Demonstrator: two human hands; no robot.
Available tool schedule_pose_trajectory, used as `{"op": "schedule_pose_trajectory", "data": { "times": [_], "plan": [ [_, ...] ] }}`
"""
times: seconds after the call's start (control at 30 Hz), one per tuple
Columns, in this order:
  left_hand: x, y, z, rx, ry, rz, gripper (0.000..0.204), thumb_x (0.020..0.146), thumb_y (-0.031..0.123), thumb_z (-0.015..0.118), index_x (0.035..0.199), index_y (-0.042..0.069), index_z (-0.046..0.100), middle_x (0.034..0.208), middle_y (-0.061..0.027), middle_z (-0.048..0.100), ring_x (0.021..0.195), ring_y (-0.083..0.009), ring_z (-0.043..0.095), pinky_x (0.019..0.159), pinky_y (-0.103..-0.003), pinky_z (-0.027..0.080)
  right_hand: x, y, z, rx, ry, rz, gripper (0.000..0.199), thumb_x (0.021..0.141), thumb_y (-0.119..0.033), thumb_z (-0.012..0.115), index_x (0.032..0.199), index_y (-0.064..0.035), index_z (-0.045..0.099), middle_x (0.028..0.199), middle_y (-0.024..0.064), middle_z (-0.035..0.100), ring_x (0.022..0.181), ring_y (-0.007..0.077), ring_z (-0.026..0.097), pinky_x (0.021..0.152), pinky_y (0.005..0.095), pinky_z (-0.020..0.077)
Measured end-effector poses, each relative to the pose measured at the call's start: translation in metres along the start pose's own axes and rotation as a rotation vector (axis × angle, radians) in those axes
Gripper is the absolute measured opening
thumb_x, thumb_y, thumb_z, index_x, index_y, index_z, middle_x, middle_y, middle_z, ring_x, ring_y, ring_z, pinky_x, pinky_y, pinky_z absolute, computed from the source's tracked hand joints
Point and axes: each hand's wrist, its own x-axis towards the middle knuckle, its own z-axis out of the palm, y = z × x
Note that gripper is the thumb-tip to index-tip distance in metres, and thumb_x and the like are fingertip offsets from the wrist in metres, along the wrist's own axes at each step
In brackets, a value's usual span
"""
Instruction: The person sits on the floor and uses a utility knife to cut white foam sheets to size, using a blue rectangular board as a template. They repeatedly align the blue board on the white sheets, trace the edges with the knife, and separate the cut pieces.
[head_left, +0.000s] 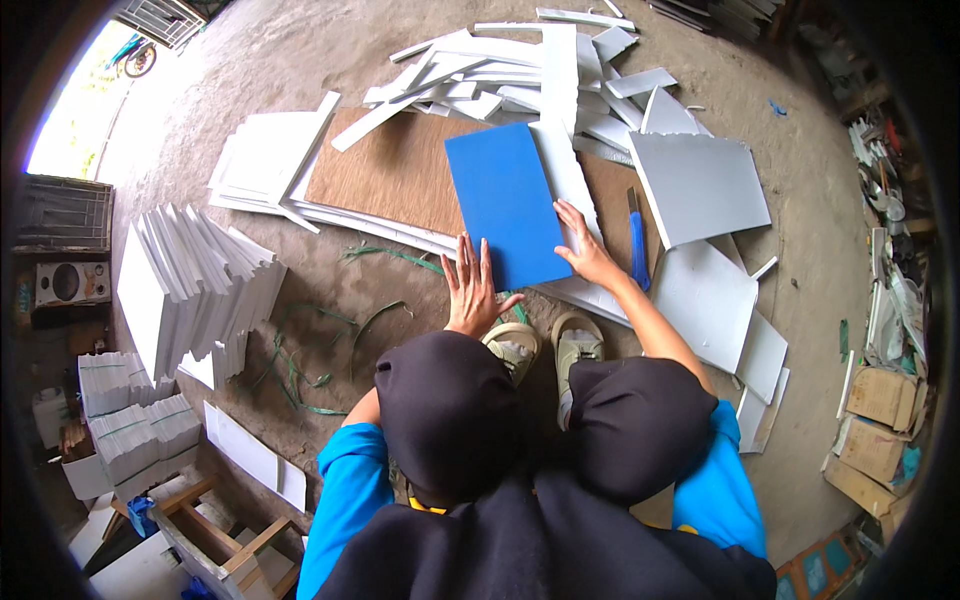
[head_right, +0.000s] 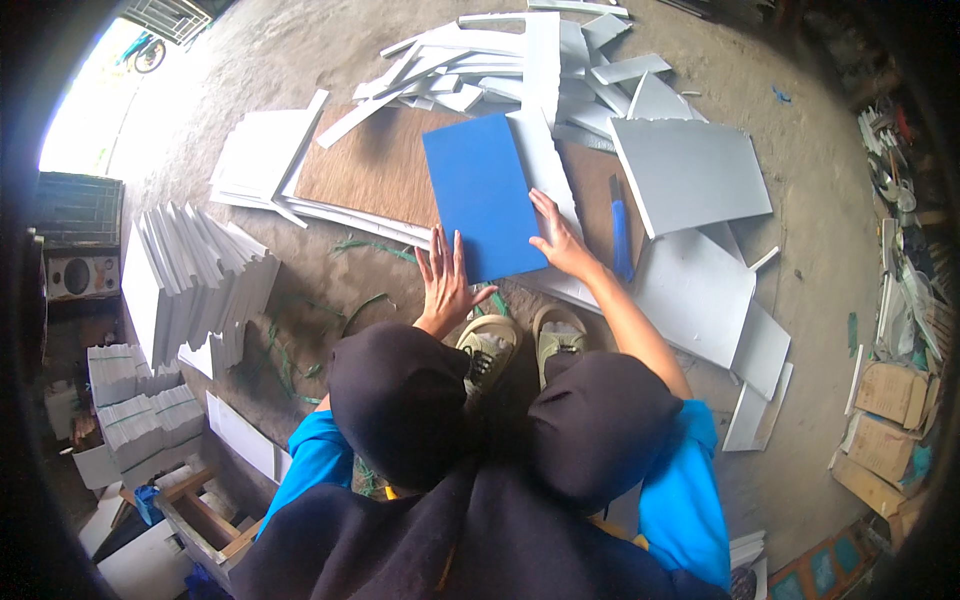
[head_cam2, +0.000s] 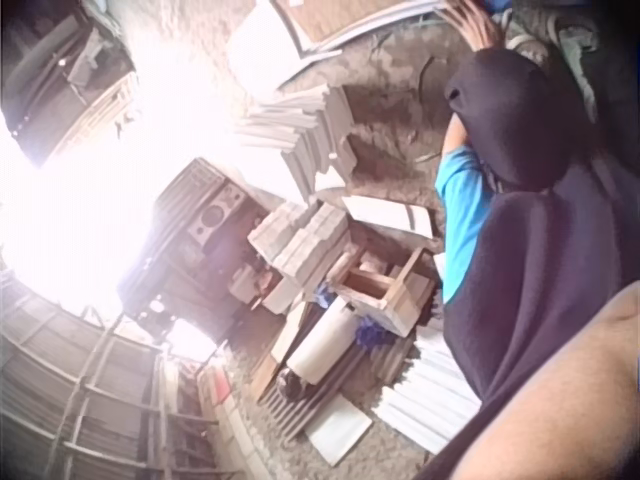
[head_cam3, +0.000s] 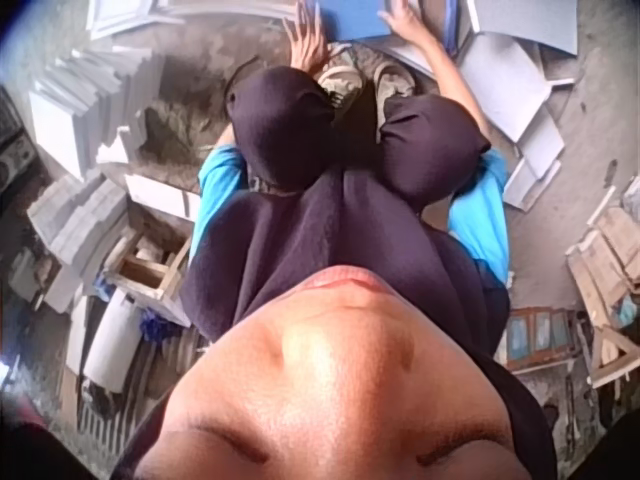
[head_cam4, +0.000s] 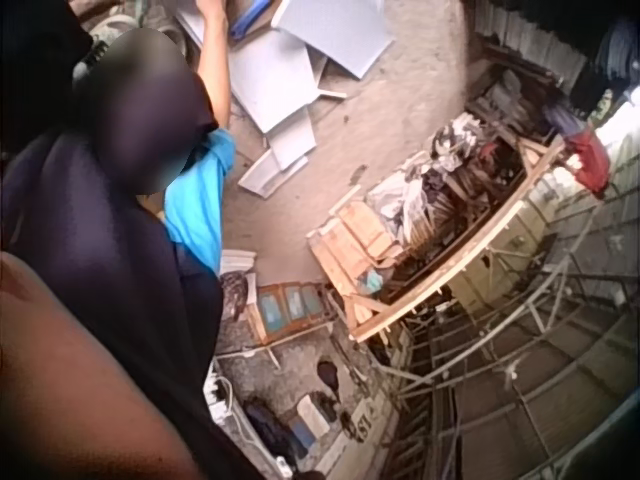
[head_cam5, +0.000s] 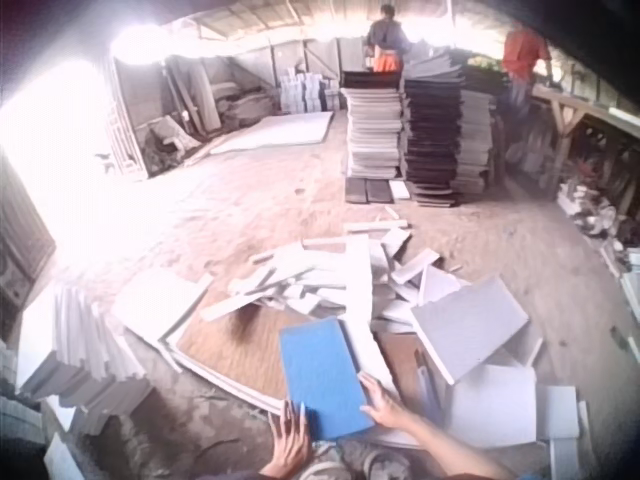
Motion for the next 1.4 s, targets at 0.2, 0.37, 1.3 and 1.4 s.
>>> {"op": "schedule_pose_trajectory", "data": {
  "times": [0.2, 0.37, 1.3, 1.4],
  "plan": [
    [0.145, -0.031, 0.001, 0.058, 0.197, 0.095, 0.090, 0.074, 0.055, 0.055, 0.132, -0.006, 0.024, 0.138, -0.0235, 0.021, 0.132, -0.0348, 0.012, 0.104, -0.056, 0.007, 0.001, -0.001, -0.006, -0.039, -0.009, -0.001, 0.079, 0.074, 0.005, 0.057, 0.137, -0.0061, 0.010, 0.141, 0.0138, 0.022, 0.132, 0.0259, 0.020, 0.107, 0.0354, 0.0176],
    [0.215, -0.065, 0.025, 0.071, 0.120, 0.057, 0.082, 0.076, 0.054, 0.055, 0.127, -0.005, 0.030, 0.128, -0.0215, 0.034, 0.123, -0.0339, 0.027, 0.104, -0.052, 0.012, 0.006, -0.012, -0.001, -0.058, -0.006, 0.045, 0.076, 0.076, 0.002, 0.056, 0.136, -0.0050, 0.011, 0.140, 0.0146, 0.023, 0.131, 0.0269, 0.023, 0.107, 0.0360, 0.0179],
    [0.202, -0.018, 0.029, 0.047, 0.187, 0.080, 0.064, 0.083, 0.038, 0.053, 0.130, 0.001, 0.029, 0.134, -0.0168, 0.028, 0.129, -0.0328, 0.018, 0.105, -0.053, 0.009, -0.037, 0.022, -0.064, -0.072, 0.554, 0.573, 0.045, 0.082, -0.006, 0.046, 0.125, -0.0017, 0.034, 0.093, 0.0117, 0.054, 0.079, 0.0225, 0.054, 0.072, 0.0367, 0.0451],
    [0.214, -0.035, 0.033, 0.059, 0.224, 0.042, 0.062, 0.081, 0.037, 0.055, 0.124, -0.002, 0.036, 0.124, -0.0168, 0.037, 0.122, -0.0328, 0.029, 0.104, -0.050, 0.016, -0.001, -0.023, -0.064, 0.759, 0.502, 0.556, 0.035, 0.087, -0.014, 0.039, 0.121, -0.0070, 0.039, 0.087, 0.0083, 0.055, 0.069, 0.0119, 0.051, 0.058, 0.0259, 0.0451]
  ]
}}
